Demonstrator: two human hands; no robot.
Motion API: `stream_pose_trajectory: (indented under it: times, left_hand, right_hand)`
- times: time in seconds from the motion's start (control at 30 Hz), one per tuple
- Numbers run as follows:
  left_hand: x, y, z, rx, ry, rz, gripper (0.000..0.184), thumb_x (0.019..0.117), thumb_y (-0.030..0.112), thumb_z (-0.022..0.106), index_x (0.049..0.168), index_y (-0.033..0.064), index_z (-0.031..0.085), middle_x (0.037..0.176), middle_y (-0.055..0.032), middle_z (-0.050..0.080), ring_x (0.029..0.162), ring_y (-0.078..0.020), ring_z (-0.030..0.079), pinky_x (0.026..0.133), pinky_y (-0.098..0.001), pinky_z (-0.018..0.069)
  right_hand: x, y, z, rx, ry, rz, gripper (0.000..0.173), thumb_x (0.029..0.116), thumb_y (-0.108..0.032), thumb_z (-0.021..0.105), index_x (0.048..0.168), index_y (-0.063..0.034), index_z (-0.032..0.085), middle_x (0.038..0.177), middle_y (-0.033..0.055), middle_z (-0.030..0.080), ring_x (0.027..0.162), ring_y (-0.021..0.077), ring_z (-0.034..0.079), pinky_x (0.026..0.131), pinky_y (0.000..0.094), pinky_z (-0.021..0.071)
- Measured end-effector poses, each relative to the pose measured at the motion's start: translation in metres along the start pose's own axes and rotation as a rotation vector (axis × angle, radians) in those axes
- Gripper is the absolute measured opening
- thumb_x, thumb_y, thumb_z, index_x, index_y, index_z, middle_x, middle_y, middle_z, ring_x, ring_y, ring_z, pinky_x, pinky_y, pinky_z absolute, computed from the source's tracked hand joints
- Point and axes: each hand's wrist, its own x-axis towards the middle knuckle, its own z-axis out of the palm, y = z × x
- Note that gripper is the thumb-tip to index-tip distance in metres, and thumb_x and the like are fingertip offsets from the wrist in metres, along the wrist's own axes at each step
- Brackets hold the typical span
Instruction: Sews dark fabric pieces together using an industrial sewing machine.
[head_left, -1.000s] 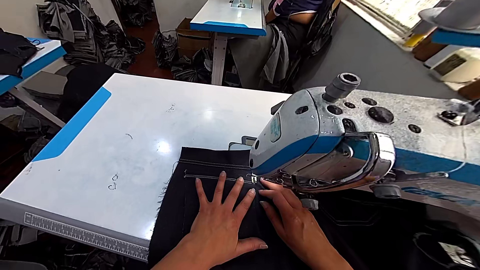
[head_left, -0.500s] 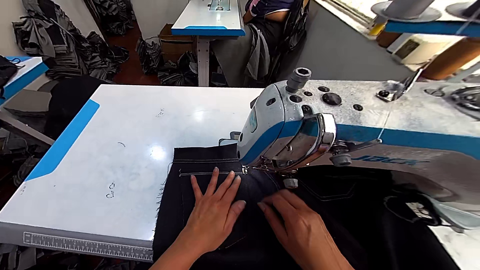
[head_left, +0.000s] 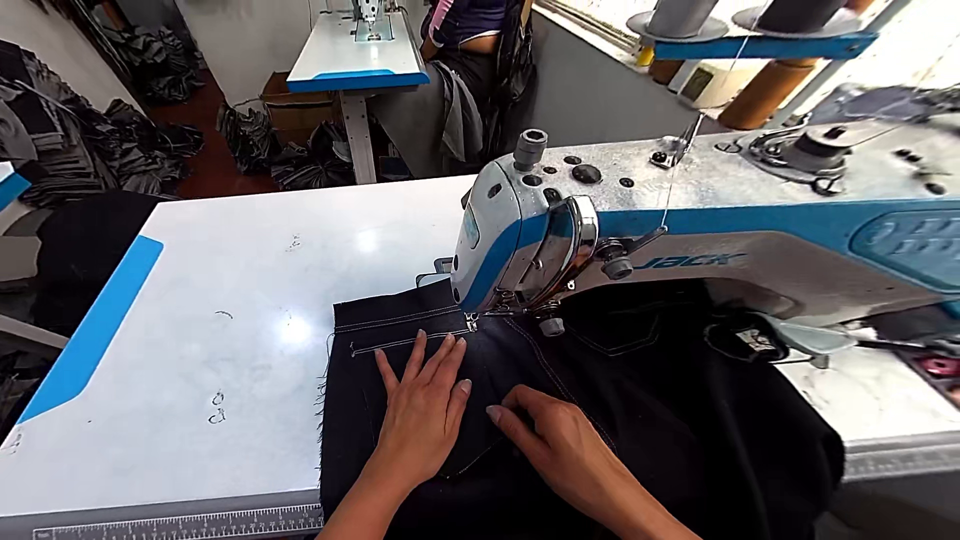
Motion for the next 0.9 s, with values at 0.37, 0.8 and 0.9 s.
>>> stream_pose_trajectory:
  times: [0.37, 0.8, 0.9]
  left_hand:
    - [-0.003, 0.003, -0.005, 0.25, -0.17, -0.032, 0.069, 0.1041, 0.065, 0.025, 0.16, 0.0267, 0.037, 0.17, 0.003, 0.024, 0.159, -0.0341, 0.009, 0.114, -0.0794, -0.0006]
    - [-0.04, -0.048, -0.033, 0.504, 0.073, -0.207, 0.081, 0.1028, 0.067, 0.021, 0.158, 0.011, 0.039, 0.166, -0.0082, 0.034, 0.154, -0.0376, 0.027, 0.115, -0.0781, 0.0129]
    - [-0.039, -0.047, -0.032, 0.568, 0.091, -0.187, 0.083, 0.1019, 0.068, 0.021, 0.158, 0.0104, 0.041, 0.166, -0.0098, 0.034, 0.153, -0.0415, 0.027, 0.111, -0.0825, 0.0126]
  right_hand:
    - [0.016, -0.012, -0.012, -0.377, -0.26, 0.056, 0.043, 0.1024, -0.035, 0.049, 0.081, -0.0026, 0.066, 0.071, 0.018, 0.065, 0.077, 0.0386, 0.069, 0.062, 0.0545, 0.0475]
    - [0.014, 0.042, 0.009, -0.44, 0.234, -0.728, 0.031, 0.1085, -0.028, 0.048, 0.117, -0.0093, 0.071, 0.131, 0.0084, 0.07, 0.129, 0.0244, 0.062, 0.112, 0.0432, 0.0455]
    - [0.002, 0.045, 0.005, -0.435, 0.231, -0.797, 0.026, 0.1071, -0.021, 0.051, 0.111, -0.0062, 0.072, 0.122, 0.01, 0.073, 0.123, 0.0241, 0.067, 0.112, 0.0398, 0.0469]
